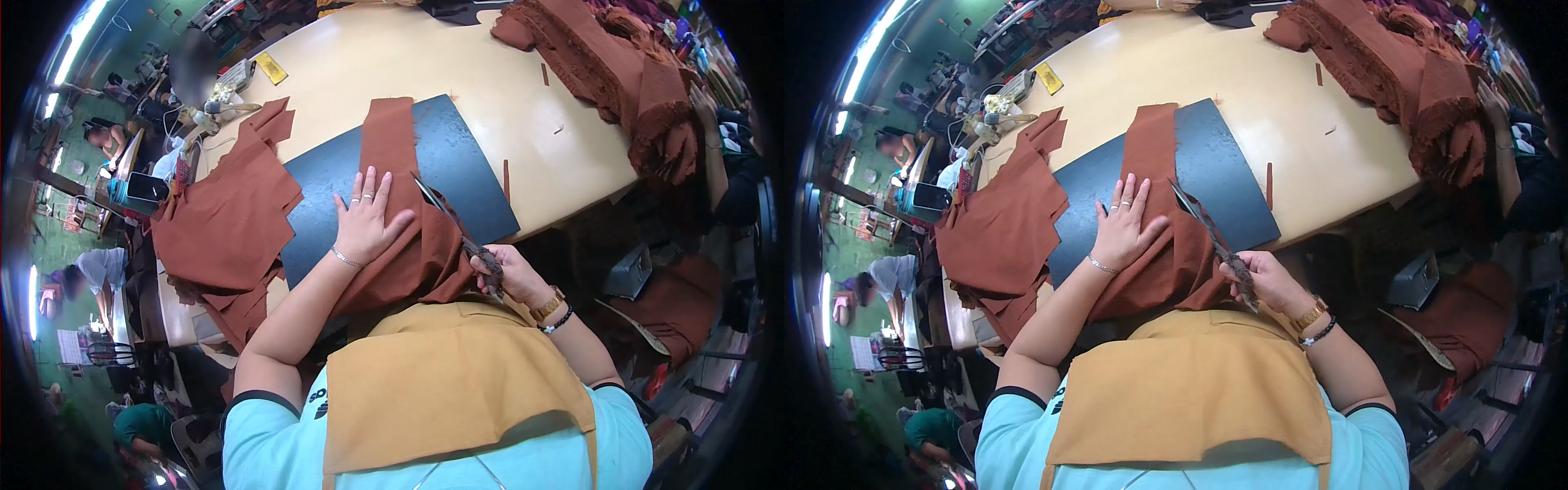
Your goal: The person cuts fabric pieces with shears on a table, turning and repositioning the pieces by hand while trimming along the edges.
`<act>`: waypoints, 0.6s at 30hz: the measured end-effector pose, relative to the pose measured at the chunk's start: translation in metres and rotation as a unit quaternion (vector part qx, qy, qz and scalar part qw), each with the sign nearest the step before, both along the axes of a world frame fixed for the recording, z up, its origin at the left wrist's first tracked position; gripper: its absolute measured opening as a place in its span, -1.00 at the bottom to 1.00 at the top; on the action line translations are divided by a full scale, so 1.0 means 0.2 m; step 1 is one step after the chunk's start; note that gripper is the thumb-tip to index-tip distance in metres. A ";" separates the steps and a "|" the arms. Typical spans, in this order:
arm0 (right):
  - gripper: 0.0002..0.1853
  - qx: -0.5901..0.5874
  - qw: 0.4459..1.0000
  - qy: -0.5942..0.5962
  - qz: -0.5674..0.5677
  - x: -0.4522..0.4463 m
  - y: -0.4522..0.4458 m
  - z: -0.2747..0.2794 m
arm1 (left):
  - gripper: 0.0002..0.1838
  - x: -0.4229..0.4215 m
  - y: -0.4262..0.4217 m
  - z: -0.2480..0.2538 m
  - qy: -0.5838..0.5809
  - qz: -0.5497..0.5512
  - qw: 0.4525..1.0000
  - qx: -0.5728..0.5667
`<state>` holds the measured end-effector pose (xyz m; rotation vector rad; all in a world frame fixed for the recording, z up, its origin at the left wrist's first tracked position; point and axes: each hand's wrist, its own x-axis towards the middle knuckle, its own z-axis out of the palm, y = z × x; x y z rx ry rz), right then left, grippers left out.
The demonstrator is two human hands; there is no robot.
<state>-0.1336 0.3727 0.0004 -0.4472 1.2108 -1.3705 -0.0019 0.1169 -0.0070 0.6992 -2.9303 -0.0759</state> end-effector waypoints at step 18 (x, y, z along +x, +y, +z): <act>-0.69 0.007 1.000 0.009 -0.007 0.00 -0.01 0.02 | 0.00 -0.10 -0.20 0.03 -0.042 -0.125 0.991 0.006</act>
